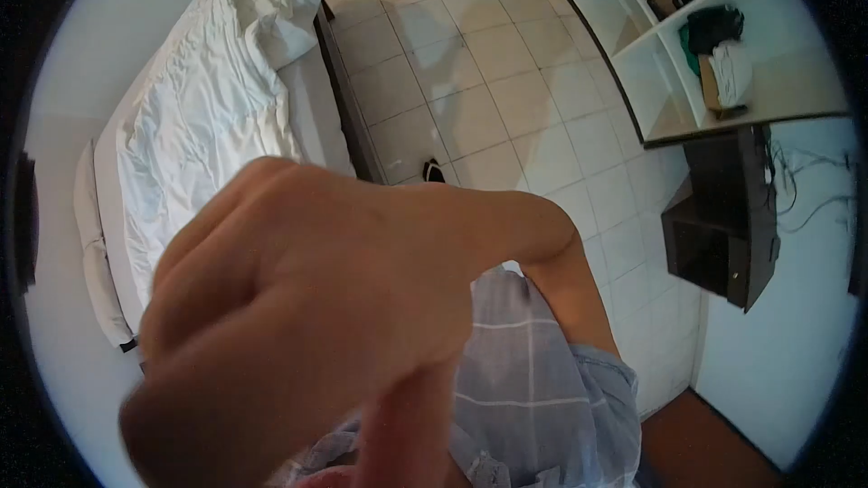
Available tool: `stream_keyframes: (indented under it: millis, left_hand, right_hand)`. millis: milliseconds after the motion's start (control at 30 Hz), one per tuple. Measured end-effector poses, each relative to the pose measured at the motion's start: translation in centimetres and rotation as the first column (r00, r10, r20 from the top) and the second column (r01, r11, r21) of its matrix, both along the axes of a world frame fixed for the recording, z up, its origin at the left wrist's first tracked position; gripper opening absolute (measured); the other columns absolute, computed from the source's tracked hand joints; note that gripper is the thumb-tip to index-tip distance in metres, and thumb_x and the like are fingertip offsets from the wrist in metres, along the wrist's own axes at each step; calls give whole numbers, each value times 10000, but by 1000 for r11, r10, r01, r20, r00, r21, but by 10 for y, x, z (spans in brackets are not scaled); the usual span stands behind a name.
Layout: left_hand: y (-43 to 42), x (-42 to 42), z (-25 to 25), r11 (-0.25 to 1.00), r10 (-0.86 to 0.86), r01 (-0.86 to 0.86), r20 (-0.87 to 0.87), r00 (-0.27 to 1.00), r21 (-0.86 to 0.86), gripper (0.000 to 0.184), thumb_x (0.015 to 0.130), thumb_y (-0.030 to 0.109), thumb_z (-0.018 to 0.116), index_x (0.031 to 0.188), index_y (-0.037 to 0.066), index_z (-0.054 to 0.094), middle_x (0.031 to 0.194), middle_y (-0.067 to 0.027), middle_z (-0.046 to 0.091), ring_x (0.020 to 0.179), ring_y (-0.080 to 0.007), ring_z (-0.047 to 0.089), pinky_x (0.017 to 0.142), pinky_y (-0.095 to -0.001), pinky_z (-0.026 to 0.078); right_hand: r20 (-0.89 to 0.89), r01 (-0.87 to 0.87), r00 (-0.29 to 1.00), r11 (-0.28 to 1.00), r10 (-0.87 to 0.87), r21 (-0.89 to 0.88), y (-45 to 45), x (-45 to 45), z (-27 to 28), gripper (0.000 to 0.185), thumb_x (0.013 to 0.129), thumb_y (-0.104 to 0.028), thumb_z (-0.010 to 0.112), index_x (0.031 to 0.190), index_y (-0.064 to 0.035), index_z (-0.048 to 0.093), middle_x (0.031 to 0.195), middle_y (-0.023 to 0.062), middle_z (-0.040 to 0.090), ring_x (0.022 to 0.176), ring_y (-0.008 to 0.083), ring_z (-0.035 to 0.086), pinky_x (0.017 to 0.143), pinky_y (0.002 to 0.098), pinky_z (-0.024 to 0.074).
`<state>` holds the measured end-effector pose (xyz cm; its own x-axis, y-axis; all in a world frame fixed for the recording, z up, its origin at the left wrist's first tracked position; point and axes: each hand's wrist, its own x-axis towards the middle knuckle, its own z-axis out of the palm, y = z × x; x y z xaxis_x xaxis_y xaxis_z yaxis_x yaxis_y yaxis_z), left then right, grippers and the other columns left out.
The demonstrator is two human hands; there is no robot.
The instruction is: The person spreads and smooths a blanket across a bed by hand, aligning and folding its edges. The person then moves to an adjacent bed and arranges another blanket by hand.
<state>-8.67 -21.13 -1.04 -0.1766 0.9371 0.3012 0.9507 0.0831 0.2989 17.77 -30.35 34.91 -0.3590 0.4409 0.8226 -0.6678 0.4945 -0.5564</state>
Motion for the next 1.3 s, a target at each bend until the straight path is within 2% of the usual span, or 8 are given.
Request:
stream_keyframes:
  millis: [200, 433, 633, 733, 933, 1133, 1267, 1300]
  left_hand:
    - [118, -36, -68, 986, 29, -36, 45, 999, 165, 169, 771, 188, 489, 841, 61, 575, 844, -137, 527, 819, -317, 490, 728, -384, 385]
    - [290, 46, 81, 911, -31, 10, 45, 999, 412, 323, 697, 230, 570, 973, 65, 539, 959, -150, 511, 934, -322, 470, 808, -414, 368]
    - [390, 69, 106, 961, 273, -276, -114, 955, -14, 413, 688, 195, 532, 1078, 65, 485, 1005, -173, 533, 984, -341, 480, 793, -428, 404]
    - [428, 40, 91, 957, 212, -189, 88, 973, -220, 398, 695, 153, 488, 1079, 46, 496, 988, -206, 561, 937, -350, 519, 790, -431, 408]
    - [305, 45, 113, 953, 92, -78, 36, 995, -292, 380, 679, 75, 449, 1042, 100, 559, 973, -150, 584, 899, -319, 546, 797, -395, 424]
    - [208, 9, 32, 432, 229, -72, 32, 973, -899, 344, 654, 299, 550, 929, 106, 625, 884, -156, 603, 835, -320, 571, 768, -385, 435]
    - [250, 23, 73, 261, 615, -487, -245, 750, -833, 319, 716, 265, 487, 921, 55, 611, 976, -182, 577, 916, -306, 550, 785, -419, 423]
    - [277, 38, 107, 410, 655, -553, -188, 732, -725, 260, 737, 214, 460, 860, 25, 591, 931, -203, 577, 883, -316, 554, 747, -422, 428]
  right_hand:
    - [55, -181, 982, 983, 183, -45, 68, 47, 4, 234, 818, -210, 446, 816, 0, 548, 656, 34, 516, 571, 84, 448, 513, 210, 366]
    - [33, -328, 943, 943, 330, -63, 165, 76, 6, 176, 788, -151, 451, 773, 1, 538, 641, 34, 513, 569, 89, 463, 513, 216, 376]
    - [189, -246, 939, 946, 286, -212, 288, 95, -32, 130, 762, -101, 456, 735, 2, 530, 627, 35, 511, 568, 93, 477, 514, 222, 385]
    - [572, 75, 792, 895, 215, -440, 365, 125, -102, 119, 769, -83, 447, 733, -1, 525, 632, 23, 505, 590, 87, 474, 536, 219, 386]
    - [566, 472, 645, 315, 513, -824, 458, 215, -343, 123, 789, -142, 430, 811, -78, 533, 697, 29, 551, 568, 90, 505, 503, 225, 417]
    - [677, 430, 280, 542, 681, -722, 583, 175, -366, 147, 779, -131, 405, 839, -70, 525, 686, 34, 553, 550, 95, 507, 490, 213, 414]
    - [691, 352, 505, 607, 518, -713, 669, 107, -372, 154, 778, -100, 394, 842, -44, 523, 674, 38, 539, 540, 99, 496, 496, 217, 419]
    - [695, 374, 545, 606, 469, -702, 683, 91, -362, 153, 777, -90, 395, 840, -36, 523, 672, 38, 536, 539, 99, 493, 498, 220, 421]
